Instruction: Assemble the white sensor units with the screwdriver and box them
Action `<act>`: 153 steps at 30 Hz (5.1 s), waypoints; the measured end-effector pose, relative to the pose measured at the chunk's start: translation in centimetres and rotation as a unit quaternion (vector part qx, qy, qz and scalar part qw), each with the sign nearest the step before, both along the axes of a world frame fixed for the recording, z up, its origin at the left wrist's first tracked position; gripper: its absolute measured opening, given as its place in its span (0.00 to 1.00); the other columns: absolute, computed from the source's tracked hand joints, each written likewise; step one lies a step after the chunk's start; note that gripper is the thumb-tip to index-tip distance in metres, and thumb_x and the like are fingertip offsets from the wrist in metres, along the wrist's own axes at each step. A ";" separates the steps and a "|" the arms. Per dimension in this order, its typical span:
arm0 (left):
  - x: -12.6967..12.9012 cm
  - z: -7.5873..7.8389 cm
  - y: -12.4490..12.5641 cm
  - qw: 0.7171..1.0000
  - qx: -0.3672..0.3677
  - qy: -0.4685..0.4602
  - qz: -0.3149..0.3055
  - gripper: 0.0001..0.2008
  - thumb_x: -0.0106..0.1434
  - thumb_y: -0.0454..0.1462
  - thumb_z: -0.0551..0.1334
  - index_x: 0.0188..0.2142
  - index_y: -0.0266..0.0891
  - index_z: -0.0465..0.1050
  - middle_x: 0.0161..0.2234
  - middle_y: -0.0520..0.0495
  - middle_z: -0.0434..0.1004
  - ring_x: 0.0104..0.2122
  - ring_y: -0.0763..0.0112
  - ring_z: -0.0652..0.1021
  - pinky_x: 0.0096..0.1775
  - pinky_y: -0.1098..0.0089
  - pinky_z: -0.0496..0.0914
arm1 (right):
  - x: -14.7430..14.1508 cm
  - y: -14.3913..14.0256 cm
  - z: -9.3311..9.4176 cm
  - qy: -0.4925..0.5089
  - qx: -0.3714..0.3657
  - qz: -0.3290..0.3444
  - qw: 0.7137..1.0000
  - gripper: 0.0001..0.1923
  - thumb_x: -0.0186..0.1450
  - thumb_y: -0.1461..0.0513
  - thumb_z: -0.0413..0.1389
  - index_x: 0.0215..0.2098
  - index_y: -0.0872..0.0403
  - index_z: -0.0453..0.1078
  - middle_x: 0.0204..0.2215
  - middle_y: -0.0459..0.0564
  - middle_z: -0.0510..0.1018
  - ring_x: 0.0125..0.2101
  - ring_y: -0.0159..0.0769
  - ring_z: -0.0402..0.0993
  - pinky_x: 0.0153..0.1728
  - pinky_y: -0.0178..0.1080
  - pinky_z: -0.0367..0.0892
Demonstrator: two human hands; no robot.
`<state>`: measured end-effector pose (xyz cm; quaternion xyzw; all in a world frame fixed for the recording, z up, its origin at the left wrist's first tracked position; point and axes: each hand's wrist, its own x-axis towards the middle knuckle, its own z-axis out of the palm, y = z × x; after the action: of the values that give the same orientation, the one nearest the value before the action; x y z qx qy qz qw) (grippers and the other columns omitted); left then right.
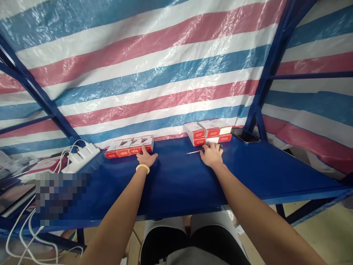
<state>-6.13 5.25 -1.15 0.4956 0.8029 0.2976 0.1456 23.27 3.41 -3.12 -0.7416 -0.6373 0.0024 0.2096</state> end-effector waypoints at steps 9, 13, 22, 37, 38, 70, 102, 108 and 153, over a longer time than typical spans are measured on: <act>-1.4 0.8 1.6 0.999 -0.025 0.006 0.044 0.43 0.49 0.45 0.67 0.64 0.45 0.56 0.61 0.32 0.50 0.51 0.42 0.72 0.51 0.53 0.66 | 0.4 0.0 -0.3 0.015 0.021 -0.003 1.000 0.17 0.66 0.59 0.48 0.49 0.54 0.72 0.51 0.60 0.70 0.54 0.53 0.57 0.52 0.54 0.54; -1.2 0.3 0.4 0.999 0.013 0.031 0.027 0.38 0.50 0.45 0.67 0.60 0.45 0.60 0.60 0.33 0.49 0.55 0.40 0.68 0.54 0.53 0.63 | 0.4 0.0 -0.4 0.022 0.027 -0.006 0.999 0.18 0.65 0.59 0.49 0.49 0.55 0.73 0.52 0.60 0.70 0.54 0.53 0.57 0.53 0.53 0.54; -0.2 0.2 1.5 0.993 0.044 0.064 0.088 0.51 0.45 0.61 0.65 0.57 0.28 0.52 0.57 0.20 0.54 0.57 0.34 0.63 0.54 0.48 0.61 | 0.1 -0.4 -0.4 0.010 0.033 -0.018 0.999 0.19 0.63 0.60 0.50 0.50 0.56 0.72 0.52 0.62 0.70 0.54 0.53 0.57 0.53 0.52 0.53; -2.6 -0.1 0.3 0.998 0.002 -0.066 -0.014 0.38 0.46 0.51 0.68 0.51 0.35 0.60 0.51 0.32 0.73 0.52 0.48 0.74 0.49 0.60 0.68 | 0.5 0.0 -0.8 0.026 0.023 -0.023 0.999 0.20 0.62 0.59 0.51 0.51 0.55 0.72 0.50 0.60 0.71 0.55 0.52 0.57 0.53 0.52 0.54; -2.8 -0.3 0.1 0.996 0.006 -0.079 -0.033 0.35 0.46 0.49 0.68 0.50 0.37 0.62 0.49 0.35 0.74 0.51 0.51 0.75 0.48 0.62 0.69 | 0.5 0.0 -0.8 0.028 0.024 -0.022 0.999 0.20 0.62 0.59 0.51 0.51 0.55 0.72 0.50 0.60 0.71 0.55 0.52 0.57 0.53 0.52 0.54; 1.5 0.0 -2.9 0.843 0.447 -0.154 -0.257 0.41 0.44 0.43 0.74 0.56 0.41 0.61 0.53 0.38 0.71 0.52 0.53 0.74 0.49 0.57 0.68 | 0.9 -0.1 -0.7 0.112 0.034 -0.044 0.992 0.24 0.58 0.59 0.54 0.54 0.53 0.68 0.55 0.58 0.66 0.59 0.53 0.53 0.56 0.54 0.55; 5.8 -0.5 -4.7 0.785 0.390 0.208 -0.434 0.33 0.53 0.41 0.65 0.58 0.38 0.63 0.53 0.37 0.70 0.53 0.53 0.71 0.54 0.55 0.61 | -3.4 -3.0 0.9 0.559 -0.021 0.359 0.747 0.19 0.47 0.60 0.68 0.37 0.53 0.74 0.29 0.46 0.81 0.27 0.35 0.76 0.30 0.39 0.71; 5.8 -0.7 -4.7 0.776 0.420 0.236 -0.407 0.15 0.58 0.40 0.62 0.45 0.41 0.69 0.54 0.36 0.67 0.53 0.52 0.69 0.53 0.52 0.61 | -2.8 -3.0 1.2 0.609 -0.049 0.357 0.707 0.17 0.54 0.57 0.63 0.41 0.53 0.76 0.32 0.49 0.80 0.31 0.38 0.78 0.24 0.36 0.68; 6.5 -0.3 -5.1 0.824 0.439 0.117 -0.338 0.45 0.48 0.46 0.69 0.63 0.38 0.54 0.51 0.37 0.63 0.50 0.52 0.72 0.49 0.55 0.71 | -3.6 -2.7 0.2 0.461 -0.002 0.385 0.800 0.33 0.55 0.54 0.64 0.58 0.48 0.67 0.55 0.52 0.75 0.37 0.38 0.77 0.38 0.42 0.73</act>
<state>0.37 0.11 -1.41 0.7783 0.3809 0.4908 -0.0909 19.71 0.69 -2.96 -0.3472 -0.6980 0.4263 0.4588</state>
